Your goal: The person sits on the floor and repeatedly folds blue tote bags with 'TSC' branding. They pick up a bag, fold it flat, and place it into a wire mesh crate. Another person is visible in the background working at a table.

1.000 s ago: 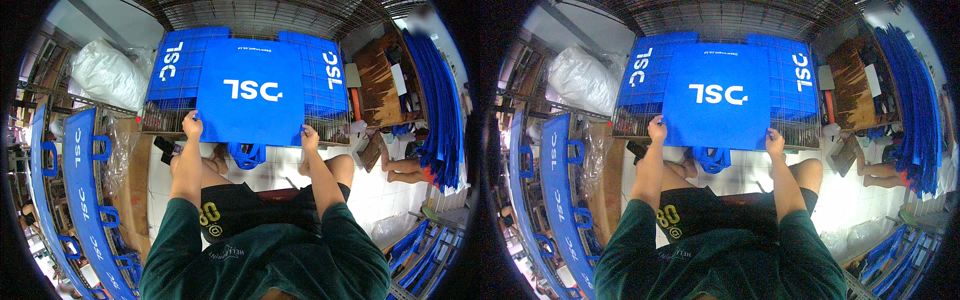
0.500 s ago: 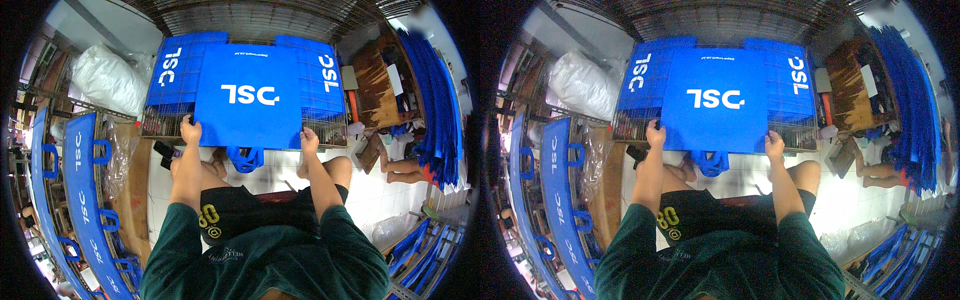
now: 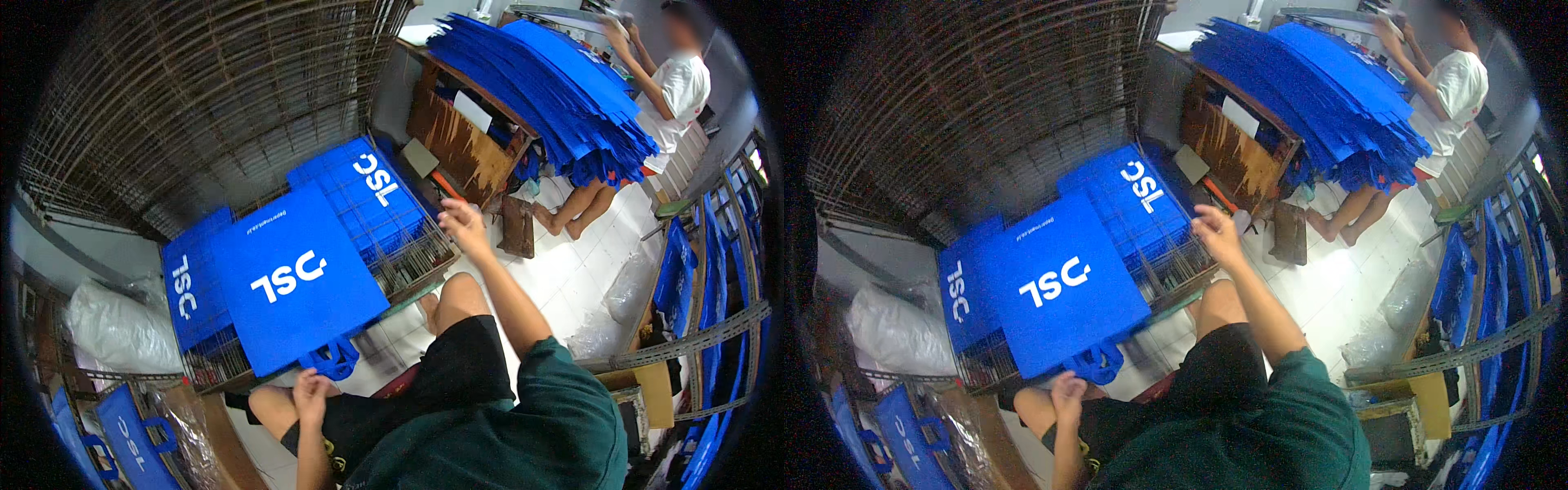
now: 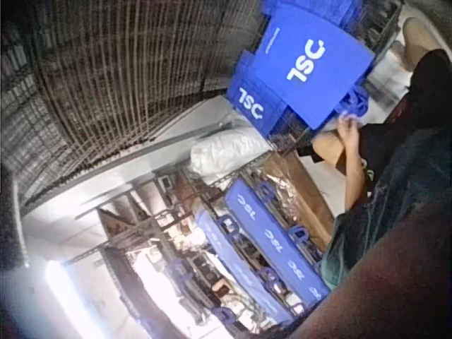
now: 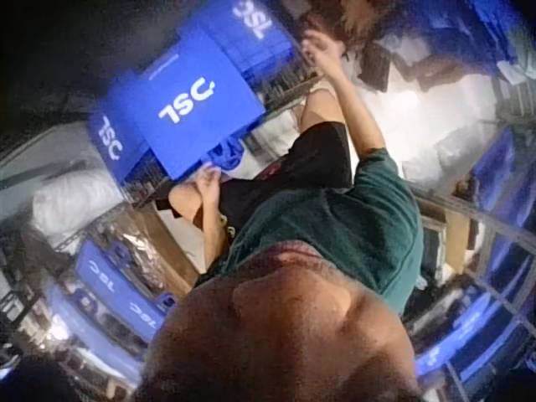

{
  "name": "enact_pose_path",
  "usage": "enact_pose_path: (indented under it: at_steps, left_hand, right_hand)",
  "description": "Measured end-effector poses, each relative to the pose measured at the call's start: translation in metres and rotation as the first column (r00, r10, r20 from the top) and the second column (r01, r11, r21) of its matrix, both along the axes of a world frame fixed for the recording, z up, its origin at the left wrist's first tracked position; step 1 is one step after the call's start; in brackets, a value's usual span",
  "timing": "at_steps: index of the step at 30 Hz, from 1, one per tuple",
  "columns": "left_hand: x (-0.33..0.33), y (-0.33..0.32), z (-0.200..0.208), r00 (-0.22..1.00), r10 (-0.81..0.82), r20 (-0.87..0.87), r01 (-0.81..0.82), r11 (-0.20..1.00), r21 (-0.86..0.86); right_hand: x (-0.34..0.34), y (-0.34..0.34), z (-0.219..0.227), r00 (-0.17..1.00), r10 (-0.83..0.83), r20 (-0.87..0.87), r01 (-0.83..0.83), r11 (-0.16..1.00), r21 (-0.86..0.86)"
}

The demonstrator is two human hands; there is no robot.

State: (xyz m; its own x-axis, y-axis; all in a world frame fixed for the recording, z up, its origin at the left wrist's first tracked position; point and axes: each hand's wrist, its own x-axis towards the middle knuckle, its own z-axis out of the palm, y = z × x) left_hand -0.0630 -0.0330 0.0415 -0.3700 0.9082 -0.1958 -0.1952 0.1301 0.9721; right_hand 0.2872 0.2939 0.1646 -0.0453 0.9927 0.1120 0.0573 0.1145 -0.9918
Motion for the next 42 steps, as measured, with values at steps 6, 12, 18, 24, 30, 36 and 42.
enact_pose_path:
  at_steps: [6,12,18,24,30,36,42]
  left_hand:
    - [-0.002,0.019,-0.003,0.943,0.023,-0.332,-0.062,0.992,-0.106]
    - [-0.001,0.017,-0.016,0.955,0.056,-0.292,-0.102,0.984,-0.145]
    - [0.010,0.011,-0.008,0.891,0.050,-0.452,-0.108,0.989,-0.105]
    - [0.013,0.003,0.007,0.884,0.096,-0.458,-0.147,0.986,-0.077]
    - [0.013,0.009,-0.003,0.890,0.077,-0.450,-0.124,0.989,-0.075]
    - [0.014,0.012,-0.003,0.869,0.079,-0.489,-0.148,0.984,-0.103]
    - [0.010,0.009,-0.011,0.879,0.090,-0.469,-0.129,0.990,-0.052]
  right_hand:
    - [0.077,0.016,0.170,0.994,-0.111,-0.022,0.113,0.950,0.292]
    - [0.182,0.088,0.273,0.865,-0.081,-0.495,0.289,0.887,0.360]
    - [0.235,0.136,0.301,0.558,-0.017,-0.829,0.441,0.853,0.279]
    - [0.261,0.163,0.311,0.361,-0.080,-0.929,0.508,0.852,0.124]
    - [0.261,0.140,0.322,0.533,-0.147,-0.833,0.584,0.776,0.237]
    - [0.210,0.101,0.331,0.130,-0.722,-0.679,0.958,0.269,-0.103]
    - [0.223,0.120,0.326,0.410,-0.466,-0.784,0.890,0.392,0.233]
